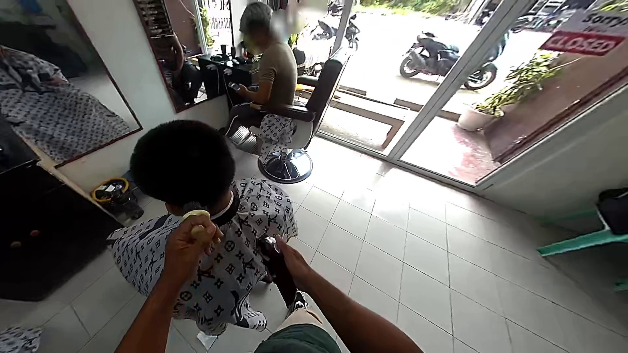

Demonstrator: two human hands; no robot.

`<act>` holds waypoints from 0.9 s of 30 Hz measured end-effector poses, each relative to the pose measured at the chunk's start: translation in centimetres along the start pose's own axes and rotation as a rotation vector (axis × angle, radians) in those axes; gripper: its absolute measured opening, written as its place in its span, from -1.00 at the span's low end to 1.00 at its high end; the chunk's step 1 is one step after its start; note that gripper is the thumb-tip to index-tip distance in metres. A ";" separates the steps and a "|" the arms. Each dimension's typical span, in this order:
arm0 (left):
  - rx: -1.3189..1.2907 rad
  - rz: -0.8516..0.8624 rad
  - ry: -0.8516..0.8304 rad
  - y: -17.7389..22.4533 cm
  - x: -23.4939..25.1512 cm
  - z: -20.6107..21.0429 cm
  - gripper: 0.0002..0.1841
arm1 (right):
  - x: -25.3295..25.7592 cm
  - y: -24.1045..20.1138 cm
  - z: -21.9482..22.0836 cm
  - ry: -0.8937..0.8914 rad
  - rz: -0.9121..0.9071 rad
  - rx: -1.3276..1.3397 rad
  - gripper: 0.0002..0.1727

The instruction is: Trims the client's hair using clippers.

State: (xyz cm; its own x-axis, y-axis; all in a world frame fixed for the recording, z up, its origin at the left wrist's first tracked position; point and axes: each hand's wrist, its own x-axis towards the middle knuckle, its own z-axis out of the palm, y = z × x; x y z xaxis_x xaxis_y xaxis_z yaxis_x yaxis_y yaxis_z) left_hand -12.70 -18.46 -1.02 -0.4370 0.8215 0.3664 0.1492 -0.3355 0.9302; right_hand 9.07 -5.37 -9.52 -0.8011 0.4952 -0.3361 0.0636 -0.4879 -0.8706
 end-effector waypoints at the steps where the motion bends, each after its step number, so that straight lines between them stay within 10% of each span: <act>1: 0.046 -0.078 -0.046 0.4 1.0 0.2 -0.92 | -0.1 0.1 -0.2 0.007 0.012 0.016 -0.26; 4: 0.144 -0.573 -0.241 1.6 2.9 1.2 -0.83 | -0.6 0.4 -0.8 0.008 -0.003 0.063 -0.25; 8: -0.037 -0.176 -0.032 -0.1 2.4 2.7 -0.82 | -0.4 0.4 -2.3 -0.028 -0.011 0.067 -0.27; 11: 0.116 -0.423 -0.068 -0.2 2.6 3.2 -0.81 | -0.5 0.0 -3.1 -0.072 0.038 0.043 -0.38; 21: -0.168 -0.231 -0.093 -1.4 1.3 1.9 -0.67 | 1.8 -2.6 -4.6 -0.268 0.006 -0.011 -0.56; 27: 0.134 -0.501 -0.089 -0.7 0.0 3.7 -0.71 | 2.8 -3.8 -4.4 -0.248 0.033 0.022 -0.51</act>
State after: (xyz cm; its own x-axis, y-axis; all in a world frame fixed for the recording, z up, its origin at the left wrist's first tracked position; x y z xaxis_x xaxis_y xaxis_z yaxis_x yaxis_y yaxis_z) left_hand -9.49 -16.54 -1.57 -0.4080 0.9039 -0.1286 0.0562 0.1655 0.9846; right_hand 9.27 1.02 -8.75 -0.9204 0.2886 -0.2638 0.0816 -0.5181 -0.8514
